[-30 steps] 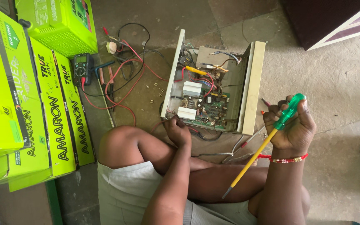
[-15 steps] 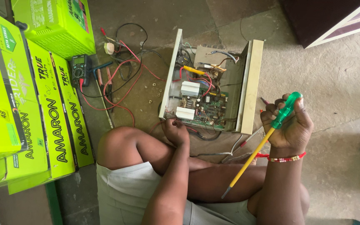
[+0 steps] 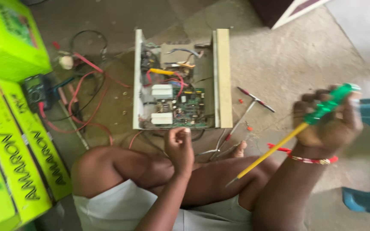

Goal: The person sits on the floor and uses a screwdriver to tighten screws on a circuit board inside an open electronic device. They also use a multimeter to test connections on the board.

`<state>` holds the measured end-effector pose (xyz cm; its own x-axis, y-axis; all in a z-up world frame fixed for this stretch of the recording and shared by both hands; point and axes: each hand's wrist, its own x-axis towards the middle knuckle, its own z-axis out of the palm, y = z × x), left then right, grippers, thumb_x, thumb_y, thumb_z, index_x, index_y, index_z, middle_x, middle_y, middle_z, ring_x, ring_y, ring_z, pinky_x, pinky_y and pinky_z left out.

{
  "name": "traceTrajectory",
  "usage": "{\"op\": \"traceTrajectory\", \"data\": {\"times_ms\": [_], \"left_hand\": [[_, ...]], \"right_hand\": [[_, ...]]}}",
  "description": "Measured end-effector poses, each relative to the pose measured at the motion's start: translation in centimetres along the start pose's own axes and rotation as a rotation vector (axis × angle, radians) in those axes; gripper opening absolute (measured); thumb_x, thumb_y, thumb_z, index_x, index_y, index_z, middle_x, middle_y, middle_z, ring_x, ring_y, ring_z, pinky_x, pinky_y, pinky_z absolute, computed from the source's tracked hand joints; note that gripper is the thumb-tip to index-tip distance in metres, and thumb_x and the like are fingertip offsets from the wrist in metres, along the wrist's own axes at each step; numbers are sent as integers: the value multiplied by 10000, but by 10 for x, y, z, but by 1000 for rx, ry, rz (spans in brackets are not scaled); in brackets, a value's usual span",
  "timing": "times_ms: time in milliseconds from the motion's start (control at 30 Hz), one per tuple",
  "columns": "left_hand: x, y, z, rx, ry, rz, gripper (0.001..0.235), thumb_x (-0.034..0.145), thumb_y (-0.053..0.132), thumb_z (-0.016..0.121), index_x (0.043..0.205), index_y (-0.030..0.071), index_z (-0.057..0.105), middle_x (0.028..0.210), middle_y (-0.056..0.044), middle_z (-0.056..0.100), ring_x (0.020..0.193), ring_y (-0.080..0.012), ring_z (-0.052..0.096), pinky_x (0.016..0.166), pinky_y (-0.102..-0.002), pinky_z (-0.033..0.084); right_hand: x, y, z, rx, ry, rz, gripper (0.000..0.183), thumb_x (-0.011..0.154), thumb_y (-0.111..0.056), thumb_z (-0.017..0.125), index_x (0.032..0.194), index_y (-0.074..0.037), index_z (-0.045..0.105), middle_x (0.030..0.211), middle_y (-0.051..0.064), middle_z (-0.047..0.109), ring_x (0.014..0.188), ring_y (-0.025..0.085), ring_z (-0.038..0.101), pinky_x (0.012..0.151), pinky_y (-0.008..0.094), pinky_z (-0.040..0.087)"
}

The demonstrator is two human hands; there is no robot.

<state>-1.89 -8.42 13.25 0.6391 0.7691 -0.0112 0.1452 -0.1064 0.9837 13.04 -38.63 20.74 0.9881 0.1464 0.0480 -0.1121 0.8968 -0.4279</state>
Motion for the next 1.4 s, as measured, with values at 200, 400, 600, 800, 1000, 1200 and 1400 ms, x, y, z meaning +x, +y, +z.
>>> {"op": "traceTrajectory", "data": {"times_ms": [200,400,600,800,1000,1200,1400], "left_hand": [[-3,69,67,312,-581,781,48,930,150,723,939,124,683,907,-38,654,894,-274,662,878,-450,454],[18,30,173,862,-1028,1114,125,921,136,625,844,153,721,925,-76,692,920,-276,674,897,-473,463],[-11,-50,227,1200,-1187,1006,204,896,116,556,891,160,755,994,-48,742,1057,-239,678,1045,-495,418],[-17,-90,229,943,-947,810,207,964,137,549,857,147,726,965,-72,716,1007,-257,666,947,-438,445],[-12,-78,224,942,-944,786,176,921,131,534,867,148,701,963,-63,696,999,-254,660,922,-441,446],[-9,-55,230,585,-752,399,107,885,206,704,851,106,723,861,-60,708,888,-271,674,829,-464,476],[-6,-13,215,190,-777,-31,137,920,224,734,962,95,751,832,-82,751,740,-232,738,681,-314,559]], "right_hand": [[-47,-89,-70,60,29,-233,307,1250,-346,440,1200,-82,589,1033,70,674,795,160,587,781,250,489],[-57,-89,-69,0,87,-288,315,1236,-360,473,1200,-71,593,1039,98,699,788,173,598,760,252,480],[-38,-60,-25,31,135,-267,360,1221,-381,529,1146,-41,623,983,111,704,770,185,596,731,269,471],[-33,-50,-13,55,214,-258,335,1192,-363,552,1131,-40,616,967,110,694,745,165,570,713,255,455],[-27,-45,-9,56,244,-224,319,1168,-365,572,1130,-52,615,966,94,679,742,148,529,712,250,436],[-34,-51,-18,4,247,-258,328,1188,-373,568,1129,-54,611,959,95,688,731,153,544,710,253,445],[-43,-64,-31,3,227,-257,358,1224,-403,539,1144,-60,600,989,92,702,732,147,555,711,238,451]]}}
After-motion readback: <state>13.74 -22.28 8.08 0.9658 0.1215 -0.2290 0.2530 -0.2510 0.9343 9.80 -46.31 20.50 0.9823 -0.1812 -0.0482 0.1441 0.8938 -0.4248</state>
